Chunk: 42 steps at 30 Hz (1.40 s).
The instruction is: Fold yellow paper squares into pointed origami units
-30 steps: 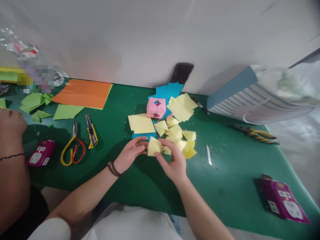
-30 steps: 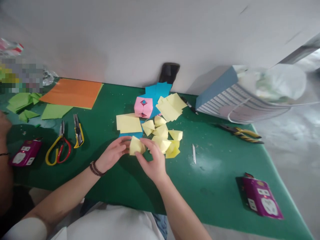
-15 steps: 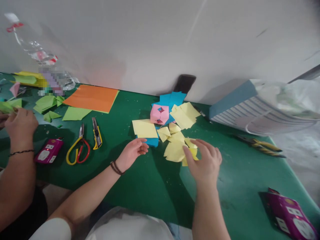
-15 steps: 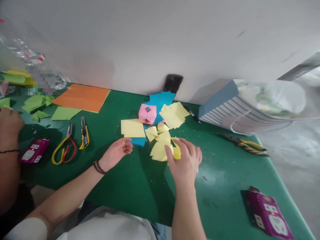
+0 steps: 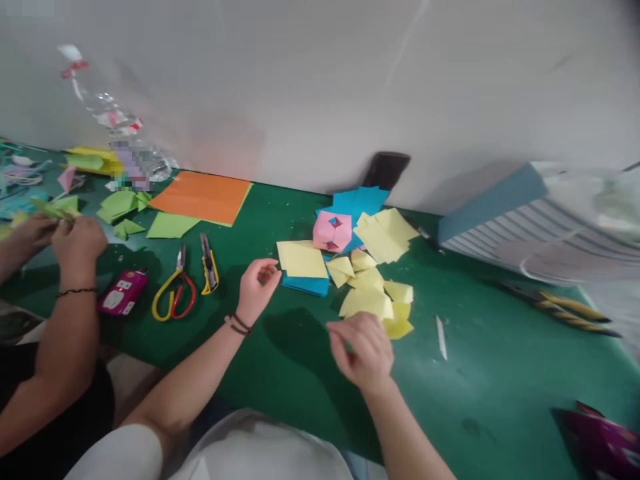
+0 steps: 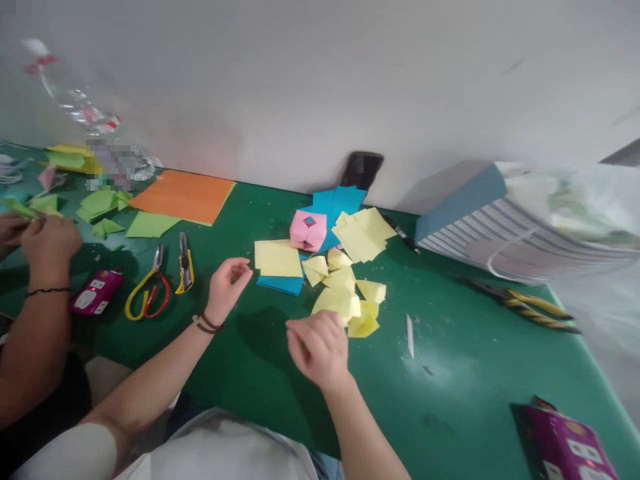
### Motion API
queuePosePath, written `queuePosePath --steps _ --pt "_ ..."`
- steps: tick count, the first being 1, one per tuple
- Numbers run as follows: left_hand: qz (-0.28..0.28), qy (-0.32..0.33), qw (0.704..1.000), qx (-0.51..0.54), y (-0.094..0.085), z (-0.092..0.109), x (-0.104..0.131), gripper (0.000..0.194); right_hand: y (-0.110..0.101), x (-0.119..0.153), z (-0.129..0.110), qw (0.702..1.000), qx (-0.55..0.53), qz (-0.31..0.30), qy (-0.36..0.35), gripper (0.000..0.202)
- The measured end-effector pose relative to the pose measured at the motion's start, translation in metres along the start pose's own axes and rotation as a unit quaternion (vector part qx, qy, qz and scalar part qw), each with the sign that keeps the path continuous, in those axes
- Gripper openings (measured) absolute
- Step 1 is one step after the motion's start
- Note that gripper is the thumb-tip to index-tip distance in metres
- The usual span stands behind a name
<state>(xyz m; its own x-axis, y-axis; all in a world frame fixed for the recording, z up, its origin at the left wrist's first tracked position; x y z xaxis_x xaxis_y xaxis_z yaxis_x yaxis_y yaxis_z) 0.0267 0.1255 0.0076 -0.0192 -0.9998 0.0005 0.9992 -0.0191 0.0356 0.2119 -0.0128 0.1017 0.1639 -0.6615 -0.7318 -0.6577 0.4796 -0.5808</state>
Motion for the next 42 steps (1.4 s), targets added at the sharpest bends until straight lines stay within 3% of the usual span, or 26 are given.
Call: queuePosePath --steps 2,4,10,13,15,18,21,24,28,30,32,35,37,39,42 --pt "0.005 0.041 0.997 -0.069 -0.002 0.006 -0.004 0.026 0.020 -0.001 -0.020 0.996 -0.046 -0.053 -0.046 0.031" --pt "-0.003 0.079 0.989 -0.126 0.001 0.009 -0.006 0.032 0.026 -0.001 -0.025 0.994 -0.071 -0.067 -0.051 0.031" --pt "-0.009 0.154 0.959 -0.237 0.011 0.014 -0.009 0.011 0.021 -0.001 -0.016 0.996 -0.069 -0.048 -0.029 0.028" --pt "0.013 0.191 0.947 -0.259 0.008 0.026 -0.004 0.012 0.020 0.000 -0.015 0.997 -0.067 -0.041 -0.025 0.025" --pt "0.046 0.275 0.919 -0.278 0.004 0.048 0.011 0.012 0.019 0.001 -0.013 0.998 -0.055 -0.023 -0.017 0.024" --pt "0.055 0.442 0.845 -0.295 0.012 0.082 0.051 0.013 0.011 0.002 -0.008 0.999 0.005 0.032 -0.003 0.031" --pt "-0.024 0.532 0.796 -0.287 0.034 0.091 0.085 0.017 0.009 0.002 -0.006 0.995 0.085 0.058 0.001 0.043" --pt "-0.109 0.568 0.769 -0.273 0.055 0.089 0.104 0.013 0.012 0.002 -0.006 0.991 0.126 0.035 -0.011 0.032" --pt "-0.143 0.544 0.788 -0.251 0.058 0.101 0.103 0.015 0.010 0.004 -0.003 0.990 0.138 0.009 -0.011 0.018" --pt "-0.128 0.514 0.816 -0.233 0.046 0.114 0.098 0.023 0.010 0.004 -0.002 0.993 0.118 -0.004 -0.013 0.017" --pt "-0.115 0.460 0.848 -0.236 0.034 0.120 0.094 0.015 0.014 0.004 -0.004 0.996 0.082 -0.021 -0.022 0.016" --pt "-0.092 0.319 0.909 -0.253 0.014 0.097 0.088 0.010 0.035 0.007 -0.005 0.995 0.021 -0.094 -0.031 0.015" --pt "-0.079 0.260 0.926 -0.262 0.006 0.071 0.092 0.011 0.056 0.014 -0.006 0.984 -0.006 -0.175 -0.034 0.019" --pt "-0.063 0.246 0.931 -0.264 0.001 0.051 0.098 0.012 0.074 0.024 -0.007 0.969 -0.023 -0.243 -0.035 0.022" --pt "-0.054 0.254 0.933 -0.250 0.002 0.035 0.101 0.011 0.084 0.031 -0.004 0.960 -0.037 -0.277 -0.023 0.025"
Point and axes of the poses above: each hand's wrist, its own x-axis away from the middle knuckle, its own y-axis out of the palm, z = x × y, the point moved 10 cm from there along -x, towards the middle knuckle, and after that the axes turned 1 degree about -y, right-handed, at the moved point
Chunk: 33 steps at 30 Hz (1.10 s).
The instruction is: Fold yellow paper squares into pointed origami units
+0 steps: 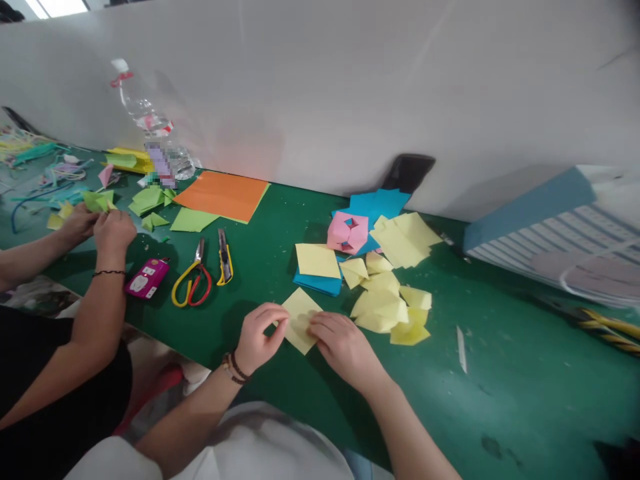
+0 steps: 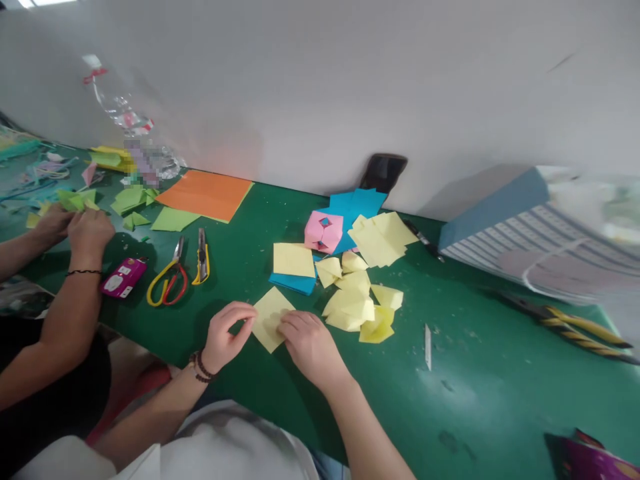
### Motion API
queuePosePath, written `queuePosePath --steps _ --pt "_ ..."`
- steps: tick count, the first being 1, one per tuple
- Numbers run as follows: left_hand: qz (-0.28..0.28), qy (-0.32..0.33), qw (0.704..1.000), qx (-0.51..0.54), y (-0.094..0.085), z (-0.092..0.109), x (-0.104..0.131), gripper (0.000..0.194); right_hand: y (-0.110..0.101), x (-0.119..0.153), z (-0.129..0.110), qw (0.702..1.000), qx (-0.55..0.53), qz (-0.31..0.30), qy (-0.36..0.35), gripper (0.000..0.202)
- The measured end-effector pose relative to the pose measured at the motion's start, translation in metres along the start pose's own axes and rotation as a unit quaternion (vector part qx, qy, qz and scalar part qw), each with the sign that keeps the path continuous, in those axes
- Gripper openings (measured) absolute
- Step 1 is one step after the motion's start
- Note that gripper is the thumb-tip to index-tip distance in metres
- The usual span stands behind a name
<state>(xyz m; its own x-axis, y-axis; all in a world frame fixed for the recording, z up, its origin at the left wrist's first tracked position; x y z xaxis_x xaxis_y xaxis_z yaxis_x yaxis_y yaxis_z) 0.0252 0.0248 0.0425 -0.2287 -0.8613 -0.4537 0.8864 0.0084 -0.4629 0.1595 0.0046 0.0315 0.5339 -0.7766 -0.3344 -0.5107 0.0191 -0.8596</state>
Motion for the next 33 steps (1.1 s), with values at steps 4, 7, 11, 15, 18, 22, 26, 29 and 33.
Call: queuePosePath --steps 4,7,11,15,18,22,26,29,33 --pt "0.013 -0.012 1.000 0.009 0.000 -0.004 -0.005 0.013 0.001 0.002 0.004 1.000 -0.014 0.003 0.007 0.025" --pt "0.039 -0.029 0.999 0.002 -0.007 -0.009 -0.006 0.015 -0.004 0.002 0.006 0.999 -0.023 0.025 0.011 0.024" --pt "0.083 -0.054 0.995 -0.011 -0.017 -0.016 -0.003 0.030 -0.015 0.005 0.019 0.995 -0.034 0.070 0.069 0.020" --pt "0.056 -0.003 0.998 -0.033 -0.016 0.005 0.001 0.042 -0.013 0.010 0.030 0.990 -0.051 0.031 0.126 0.028" --pt "-0.044 0.022 0.997 -0.052 0.003 0.025 0.011 0.048 -0.006 0.018 0.033 0.986 -0.067 -0.021 0.149 0.035" --pt "-0.137 0.013 0.988 -0.067 0.027 0.035 0.032 0.043 -0.004 0.033 0.033 0.983 -0.066 -0.028 0.171 0.036" --pt "-0.182 0.024 0.975 -0.122 0.047 0.032 0.044 0.031 -0.013 0.045 0.033 0.981 0.035 0.035 0.187 0.035" --pt "-0.194 0.041 0.969 -0.146 0.054 0.032 0.046 0.029 -0.012 0.049 0.034 0.975 0.065 0.060 0.205 0.036" --pt "-0.253 0.092 0.950 -0.159 0.066 0.040 0.051 0.034 -0.011 0.049 0.037 0.971 0.055 0.065 0.223 0.036"
Point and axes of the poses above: each hand's wrist, its own x-axis away from the middle knuckle, its own y-axis out of the palm, z = x × y, the point moved 10 cm from there along -x, towards the middle knuckle, and after that the axes turned 1 degree about -y, right-handed, at the moved point
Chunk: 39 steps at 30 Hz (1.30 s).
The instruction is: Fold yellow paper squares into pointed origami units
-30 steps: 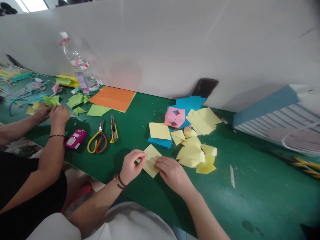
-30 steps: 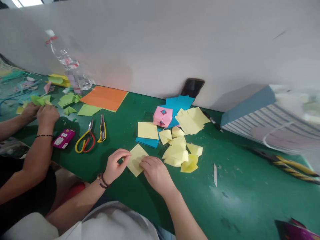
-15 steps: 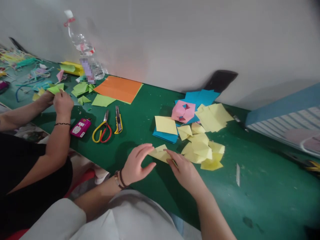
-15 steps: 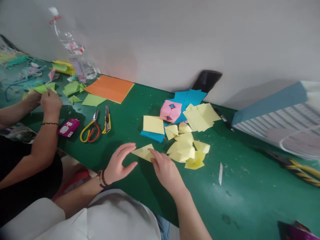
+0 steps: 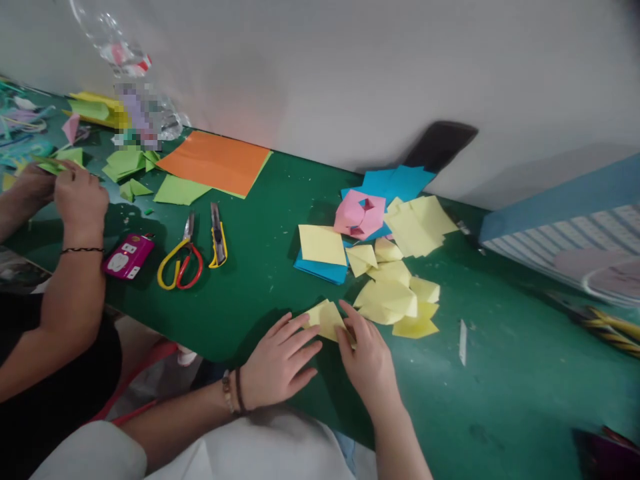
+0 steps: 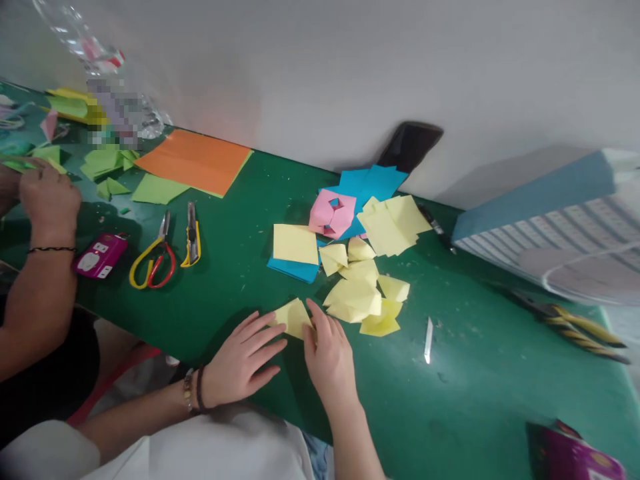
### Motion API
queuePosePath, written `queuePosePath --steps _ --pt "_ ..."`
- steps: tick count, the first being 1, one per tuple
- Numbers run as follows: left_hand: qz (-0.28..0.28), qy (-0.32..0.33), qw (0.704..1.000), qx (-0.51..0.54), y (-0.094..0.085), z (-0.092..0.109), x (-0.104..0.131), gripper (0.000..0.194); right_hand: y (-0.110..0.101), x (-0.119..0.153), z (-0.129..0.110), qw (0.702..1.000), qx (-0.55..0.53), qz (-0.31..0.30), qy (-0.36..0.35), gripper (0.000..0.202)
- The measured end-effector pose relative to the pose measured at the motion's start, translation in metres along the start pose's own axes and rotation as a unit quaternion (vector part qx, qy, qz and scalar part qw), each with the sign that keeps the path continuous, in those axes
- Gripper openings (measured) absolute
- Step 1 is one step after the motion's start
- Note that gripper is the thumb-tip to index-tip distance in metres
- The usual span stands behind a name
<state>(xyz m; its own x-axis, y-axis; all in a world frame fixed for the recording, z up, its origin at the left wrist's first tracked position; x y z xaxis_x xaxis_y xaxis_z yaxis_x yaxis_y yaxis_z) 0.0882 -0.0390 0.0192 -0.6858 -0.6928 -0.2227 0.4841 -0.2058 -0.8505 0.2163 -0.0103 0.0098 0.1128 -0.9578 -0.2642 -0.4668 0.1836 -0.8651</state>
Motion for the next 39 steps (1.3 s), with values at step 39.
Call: queuePosePath --steps 39 --pt "-0.049 -0.050 0.997 0.031 0.010 -0.008 -0.006 0.045 -0.002 -0.002 0.005 0.999 -0.024 0.010 0.038 0.028"
Point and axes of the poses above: each hand's wrist, its own x-axis away from the middle knuckle, its own y-axis out of the palm, z = x × y, the point moved 10 cm from there along -x, towards the middle knuckle, and after that the axes turned 1 degree about -y, right-handed, at the moved point
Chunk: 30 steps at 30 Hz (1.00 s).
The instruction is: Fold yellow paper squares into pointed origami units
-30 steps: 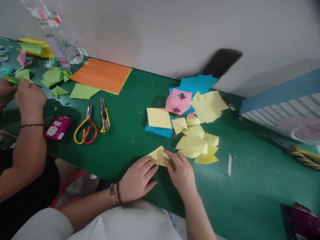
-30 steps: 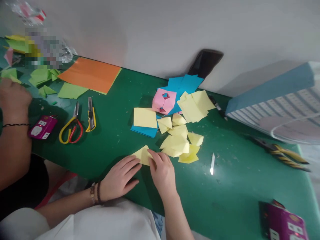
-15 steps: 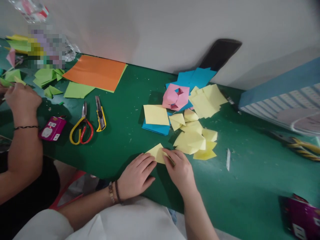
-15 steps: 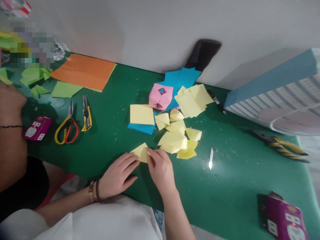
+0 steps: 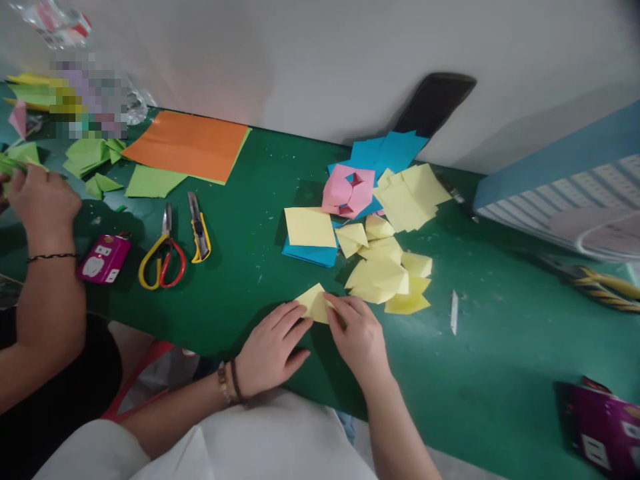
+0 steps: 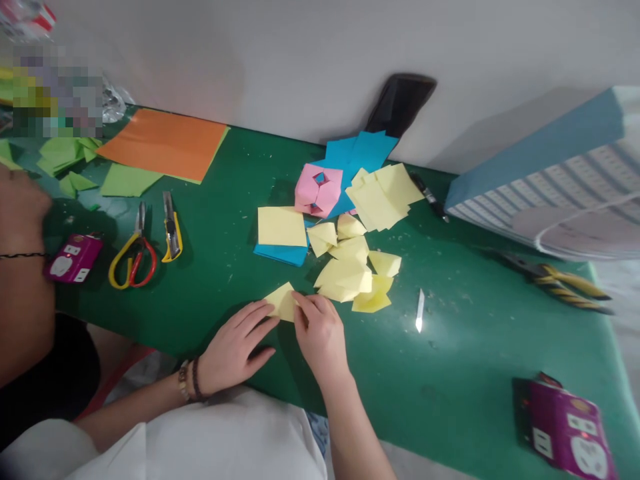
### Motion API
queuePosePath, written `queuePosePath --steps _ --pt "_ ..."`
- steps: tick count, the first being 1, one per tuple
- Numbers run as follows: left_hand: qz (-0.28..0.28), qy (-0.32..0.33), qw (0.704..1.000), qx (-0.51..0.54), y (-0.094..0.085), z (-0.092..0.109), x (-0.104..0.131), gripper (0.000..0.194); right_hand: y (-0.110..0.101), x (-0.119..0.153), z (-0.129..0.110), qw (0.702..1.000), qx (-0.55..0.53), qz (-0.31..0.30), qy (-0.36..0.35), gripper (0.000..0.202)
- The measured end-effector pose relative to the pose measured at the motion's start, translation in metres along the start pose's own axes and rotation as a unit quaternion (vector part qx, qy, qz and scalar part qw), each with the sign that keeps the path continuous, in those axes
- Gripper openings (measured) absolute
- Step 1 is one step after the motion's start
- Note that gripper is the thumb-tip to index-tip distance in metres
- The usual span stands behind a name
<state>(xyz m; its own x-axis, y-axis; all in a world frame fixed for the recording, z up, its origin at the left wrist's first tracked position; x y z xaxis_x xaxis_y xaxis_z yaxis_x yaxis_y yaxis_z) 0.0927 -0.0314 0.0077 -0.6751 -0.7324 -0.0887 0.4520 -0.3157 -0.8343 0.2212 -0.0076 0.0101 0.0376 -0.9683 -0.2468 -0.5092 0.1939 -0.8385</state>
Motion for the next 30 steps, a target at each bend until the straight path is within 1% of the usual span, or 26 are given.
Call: queuePosePath --steps 12,15,17,19,20,23,24,27,30 --pt "-0.002 -0.005 1.000 0.002 0.000 -0.001 -0.001 0.044 0.001 -0.001 -0.002 1.000 -0.008 -0.005 -0.006 0.028" --pt "-0.002 -0.004 1.000 0.004 0.000 -0.002 -0.001 0.045 -0.012 0.003 -0.007 1.000 0.000 0.005 -0.010 0.028" --pt "-0.001 0.000 1.000 0.006 0.001 -0.002 -0.001 0.045 -0.028 0.009 -0.012 0.999 0.009 0.038 -0.006 0.028" --pt "0.002 0.004 1.000 0.007 0.001 -0.001 -0.001 0.044 -0.041 0.020 -0.017 0.998 -0.009 0.060 0.023 0.029" --pt "0.003 0.005 1.000 0.005 0.002 -0.001 -0.001 0.044 -0.041 0.026 -0.017 0.997 -0.033 0.053 0.048 0.030" --pt "-0.001 0.000 1.000 0.004 0.004 -0.003 0.000 0.045 -0.011 0.044 -0.025 0.984 -0.123 -0.068 0.111 0.036" --pt "-0.004 -0.001 1.000 0.006 0.004 -0.004 0.000 0.045 -0.002 0.050 -0.029 0.977 -0.147 -0.095 0.122 0.038" --pt "-0.011 0.002 1.000 0.011 0.006 -0.004 -0.001 0.045 0.014 0.059 -0.034 0.965 -0.185 -0.115 0.146 0.045" --pt "-0.013 0.003 1.000 0.011 0.005 -0.003 -0.001 0.044 0.020 0.063 -0.034 0.959 -0.202 -0.120 0.155 0.048"
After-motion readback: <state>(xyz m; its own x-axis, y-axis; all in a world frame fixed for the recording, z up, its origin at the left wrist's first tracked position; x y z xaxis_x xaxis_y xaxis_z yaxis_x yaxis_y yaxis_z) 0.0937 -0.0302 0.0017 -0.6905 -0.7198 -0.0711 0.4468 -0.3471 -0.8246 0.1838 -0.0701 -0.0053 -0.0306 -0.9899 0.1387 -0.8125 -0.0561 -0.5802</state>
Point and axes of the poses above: each hand's wrist, its own x-axis away from the middle knuckle, its own y-axis out of the palm, z = x × y, the point moved 10 cm from there along -x, towards the middle knuckle, and after that the axes turned 1 degree about -y, right-handed, at the moved point
